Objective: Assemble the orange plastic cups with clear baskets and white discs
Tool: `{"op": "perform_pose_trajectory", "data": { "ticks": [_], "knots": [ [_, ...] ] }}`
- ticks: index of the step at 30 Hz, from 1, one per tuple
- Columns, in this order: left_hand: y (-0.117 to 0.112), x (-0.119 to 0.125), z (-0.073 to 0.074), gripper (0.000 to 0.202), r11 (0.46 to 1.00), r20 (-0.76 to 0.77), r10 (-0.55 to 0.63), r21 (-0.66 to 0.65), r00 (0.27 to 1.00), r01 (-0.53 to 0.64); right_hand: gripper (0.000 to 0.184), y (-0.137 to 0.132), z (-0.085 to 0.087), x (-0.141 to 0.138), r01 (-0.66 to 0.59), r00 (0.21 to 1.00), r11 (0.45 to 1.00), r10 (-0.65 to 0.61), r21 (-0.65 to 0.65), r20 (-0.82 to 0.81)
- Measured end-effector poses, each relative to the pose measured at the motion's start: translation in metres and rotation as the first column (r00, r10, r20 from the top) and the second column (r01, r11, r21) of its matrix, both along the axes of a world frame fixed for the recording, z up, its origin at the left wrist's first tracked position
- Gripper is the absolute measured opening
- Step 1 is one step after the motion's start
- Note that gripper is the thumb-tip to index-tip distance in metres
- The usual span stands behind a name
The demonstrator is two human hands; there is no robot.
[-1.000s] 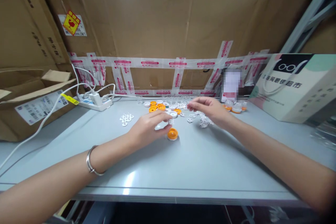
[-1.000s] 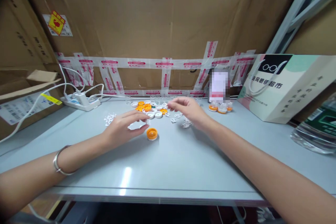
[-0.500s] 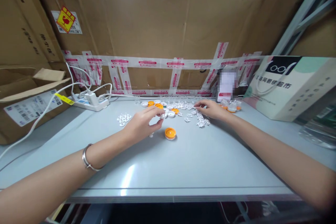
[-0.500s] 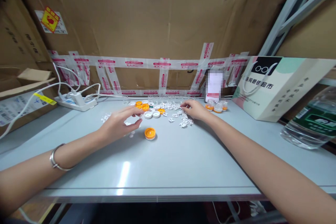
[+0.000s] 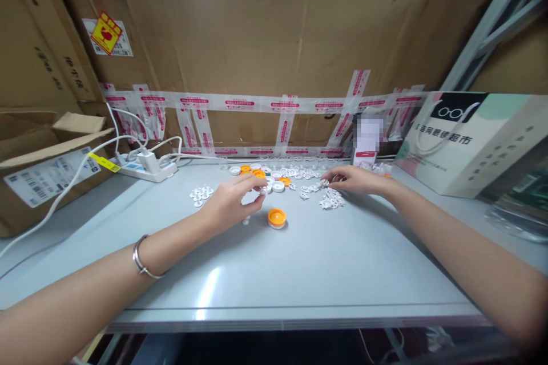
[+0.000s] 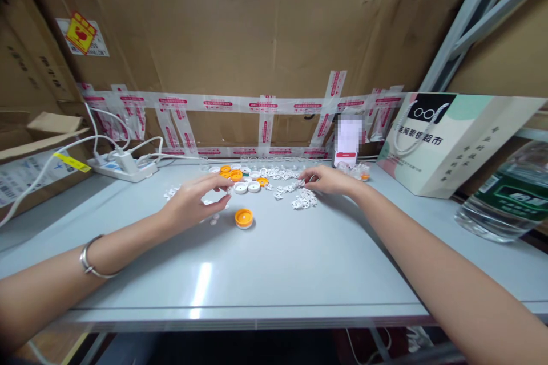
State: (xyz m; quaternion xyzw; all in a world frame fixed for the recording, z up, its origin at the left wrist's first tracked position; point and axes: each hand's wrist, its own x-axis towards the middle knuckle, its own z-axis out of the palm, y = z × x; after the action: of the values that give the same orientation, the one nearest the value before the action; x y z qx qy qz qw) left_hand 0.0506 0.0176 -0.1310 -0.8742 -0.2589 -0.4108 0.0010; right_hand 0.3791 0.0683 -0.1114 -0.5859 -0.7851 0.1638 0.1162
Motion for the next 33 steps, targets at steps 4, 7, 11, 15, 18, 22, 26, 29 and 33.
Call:
{"op": "perform_pose_trajectory", "data": {
  "ticks": [4,7,11,15,18,22,26,29,33],
  "knots": [
    [-0.001,0.0,0.001,0.019,1.0,-0.006,0.002,-0.012,1.0,-0.002,0.031,0.0,-0.006,-0.008,0.009,1.0,1.0,-0.009,0.021,-0.025],
    [-0.001,0.001,0.002,0.019,1.0,-0.008,0.002,-0.014,1.0,-0.002,0.029,0.001,-0.008,-0.011,0.004,0.999,0.999,-0.001,0.053,-0.051],
    [-0.001,0.001,0.001,0.019,1.0,-0.007,0.002,-0.008,1.0,-0.002,0.03,0.0,-0.005,-0.011,0.037,0.997,0.999,-0.035,0.036,-0.069],
    [0.0,0.0,0.0,0.019,1.0,-0.011,0.003,-0.026,1.0,-0.003,0.033,-0.005,0.001,-0.012,-0.011,0.985,0.998,0.0,-0.059,-0.17],
    [0.0,0.0,0.001,0.019,0.999,-0.009,-0.004,-0.035,1.0,0.004,0.032,-0.01,0.007,-0.013,-0.022,0.993,0.996,0.013,-0.086,-0.113],
    [-0.001,0.001,0.001,0.019,0.999,-0.021,0.002,-0.041,1.0,-0.003,0.029,-0.012,0.012,-0.015,-0.01,1.0,0.999,0.009,-0.046,-0.029],
    [0.0,0.001,0.002,0.018,0.998,-0.033,0.009,-0.055,0.999,-0.01,0.03,-0.003,0.001,-0.019,0.069,0.994,0.991,-0.058,0.116,-0.09],
    [0.0,0.001,0.001,0.018,0.998,-0.033,0.007,-0.065,0.999,-0.009,0.028,0.006,-0.012,-0.023,0.037,0.999,0.98,-0.029,0.198,-0.044],
    [0.001,0.001,0.001,0.018,0.998,-0.032,-0.003,-0.066,0.999,0.001,0.022,0.013,-0.02,-0.024,0.016,0.999,0.977,-0.006,0.212,-0.047]
  ]
}}
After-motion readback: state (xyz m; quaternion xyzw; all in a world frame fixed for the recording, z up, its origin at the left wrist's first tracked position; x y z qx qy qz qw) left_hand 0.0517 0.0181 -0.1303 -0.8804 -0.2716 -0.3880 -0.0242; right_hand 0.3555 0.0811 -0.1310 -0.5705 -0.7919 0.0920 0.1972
